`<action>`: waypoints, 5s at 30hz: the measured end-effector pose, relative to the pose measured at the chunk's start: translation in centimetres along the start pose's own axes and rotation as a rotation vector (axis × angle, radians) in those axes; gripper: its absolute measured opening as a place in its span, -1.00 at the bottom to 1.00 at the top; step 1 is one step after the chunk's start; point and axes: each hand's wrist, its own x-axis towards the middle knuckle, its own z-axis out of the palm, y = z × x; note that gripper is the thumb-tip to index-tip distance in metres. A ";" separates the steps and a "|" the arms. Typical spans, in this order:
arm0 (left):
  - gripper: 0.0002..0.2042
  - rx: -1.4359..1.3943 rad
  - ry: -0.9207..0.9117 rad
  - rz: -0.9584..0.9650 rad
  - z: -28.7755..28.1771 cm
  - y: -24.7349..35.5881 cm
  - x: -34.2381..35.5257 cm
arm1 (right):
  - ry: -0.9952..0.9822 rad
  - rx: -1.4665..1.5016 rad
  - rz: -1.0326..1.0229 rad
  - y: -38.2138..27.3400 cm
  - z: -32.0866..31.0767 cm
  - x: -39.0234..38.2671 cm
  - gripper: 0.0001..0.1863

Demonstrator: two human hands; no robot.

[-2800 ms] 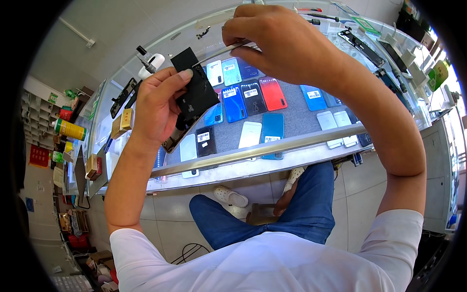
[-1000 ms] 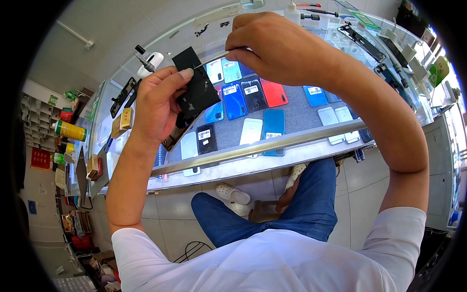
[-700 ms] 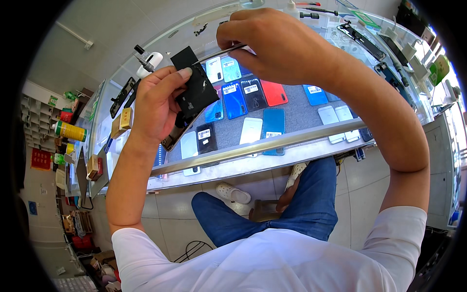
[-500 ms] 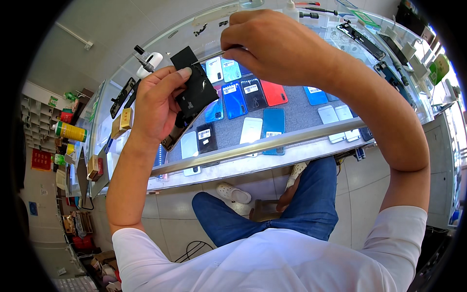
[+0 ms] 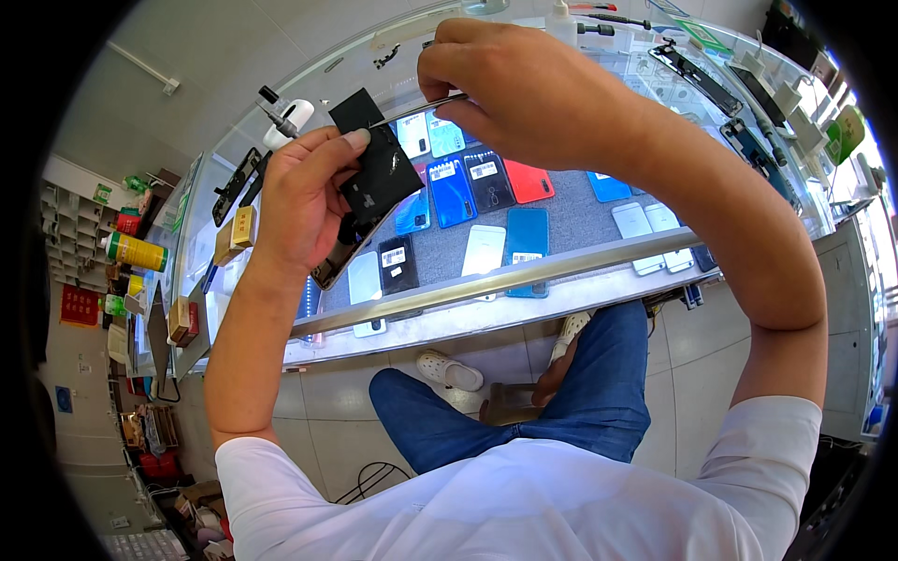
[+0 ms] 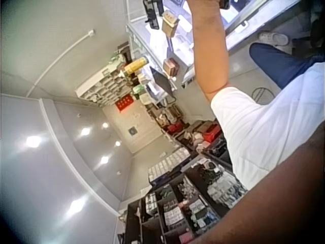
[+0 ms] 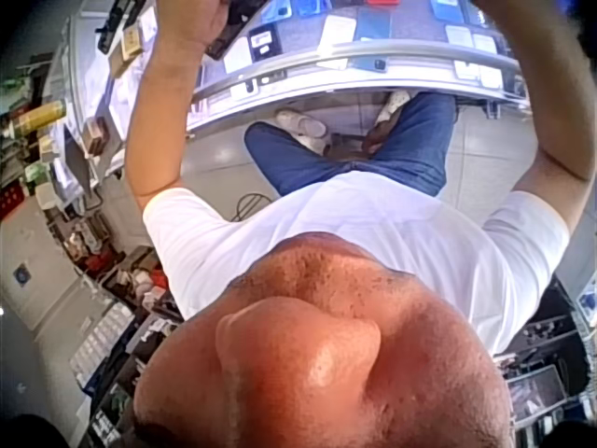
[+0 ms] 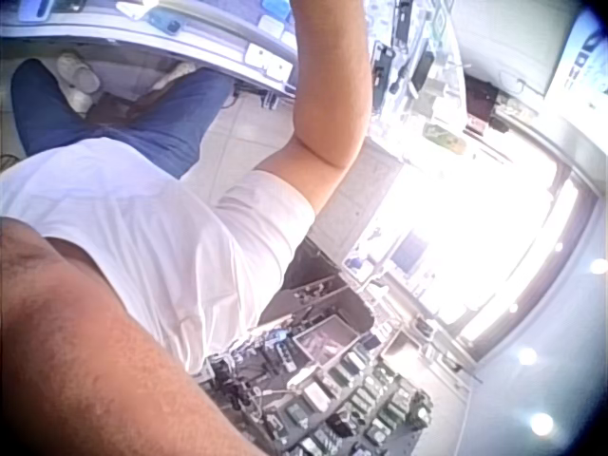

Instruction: The person removes internal components from a disassembled phone using a screwdriver and a spudger. They apply liquid adhesive from a bottle to the phone frame and use tweezers to position a black strip onto the device.

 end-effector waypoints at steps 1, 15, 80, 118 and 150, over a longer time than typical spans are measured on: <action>-0.83 0.001 -0.001 0.001 0.1 0.1 0.0 | 0.004 0.004 0.022 -0.1 0.0 0.0 -0.80; -0.83 -0.001 0.020 -0.007 0.3 -0.1 0.0 | 0.145 0.061 -0.018 0.6 0.6 0.0 -0.85; -0.82 0.010 -0.011 -0.008 0.3 -0.1 -0.1 | 0.148 -0.045 -0.164 0.7 0.5 0.0 -0.87; -0.83 0.001 -0.015 -0.008 0.0 -0.3 0.1 | 0.184 -0.054 -0.140 0.6 1.1 -0.1 -0.85; -0.84 -0.033 -0.017 0.019 0.0 0.2 0.1 | 0.073 -0.008 -0.186 1.6 0.0 0.1 -0.91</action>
